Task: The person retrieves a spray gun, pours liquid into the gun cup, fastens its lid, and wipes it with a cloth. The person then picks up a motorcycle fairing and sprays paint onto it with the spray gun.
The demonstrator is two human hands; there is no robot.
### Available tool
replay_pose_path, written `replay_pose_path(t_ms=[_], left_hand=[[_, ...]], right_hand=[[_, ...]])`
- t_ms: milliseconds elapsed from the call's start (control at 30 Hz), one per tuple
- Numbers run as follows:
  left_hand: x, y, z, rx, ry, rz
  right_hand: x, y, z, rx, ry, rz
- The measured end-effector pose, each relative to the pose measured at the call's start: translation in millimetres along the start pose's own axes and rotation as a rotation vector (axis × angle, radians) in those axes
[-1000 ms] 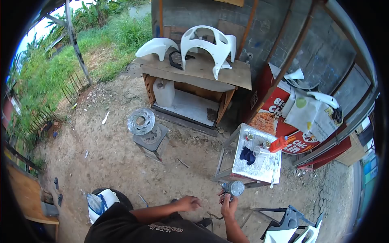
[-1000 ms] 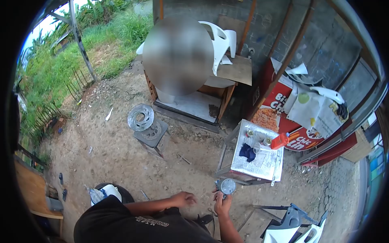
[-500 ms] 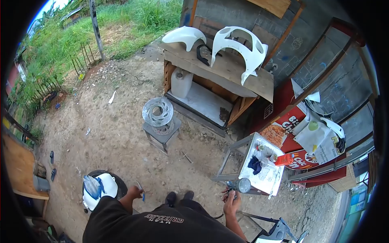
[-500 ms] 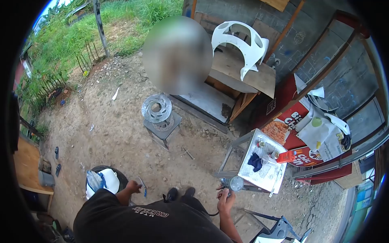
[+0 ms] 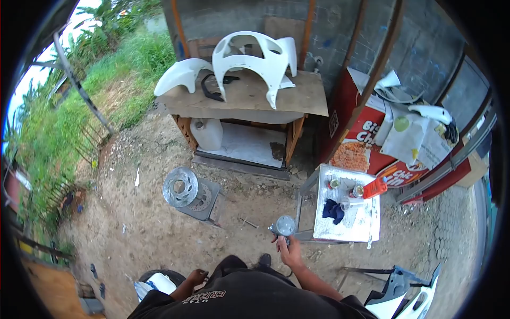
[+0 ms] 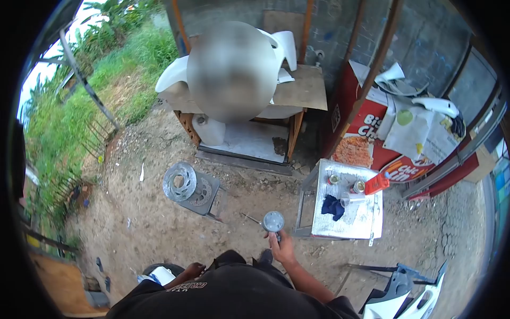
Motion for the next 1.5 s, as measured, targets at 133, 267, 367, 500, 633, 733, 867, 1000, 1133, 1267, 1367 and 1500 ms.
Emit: replay_pose_path(t_ms=[133, 267, 367, 500, 633, 733, 867, 1000, 1133, 1267, 1367, 1500], left_hand=[[-19, 103, 21, 0.228, 0.02, -0.134], [-30, 198, 42, -0.148, -0.081, -0.286], [-68, 246, 55, -0.443, -0.182, -0.465], [-128, 331, 90, -0.398, -0.378, -0.657], [-87, 489, 122, -0.401, -0.22, -0.689], [-116, 588, 176, -0.217, -0.167, -1.014], [-107, 731, 238, 0.286, -0.082, -1.134], [-75, 844, 266, 0.704, -0.241, -1.151], [-50, 925, 272, 0.912, -0.275, -1.147], [-39, 991, 277, 1.138, -0.358, -1.027], [-37, 1024, 274, 1.234, -0.325, -1.07], [-60, 1039, 289, 1.226, -0.402, -1.139]], right_hand=[[-29, -25, 23, -0.021, 0.081, 0.012], [-56, -28, 41, -0.096, 0.235, -0.009], [-75, -27, 52, -0.14, 0.392, -0.093], [-94, -33, 60, -0.118, 0.598, -0.144], [-104, -44, 51, -0.141, 0.775, -0.097], [-117, -61, 43, -0.117, 0.786, -0.114], [-129, -84, 25, -0.052, 0.809, -0.112], [-148, -112, 12, -0.081, 0.863, -0.114], [-164, -114, 18, -0.08, 0.789, -0.127], [-174, -119, 25, 0.015, 0.659, -0.142], [-178, -119, 26, -0.008, 0.609, -0.126], [-170, -117, 32, 0.014, 0.59, -0.149]])
Point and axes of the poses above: each hand's wrist, its own x-axis away from the middle knuckle, its own z-axis out of the back of the hand, y = z × x, the point moved 1 cm from there along -x, towards the middle knuckle, and after that the axes turned 11 degrees about -y, right-handed, at the moved point
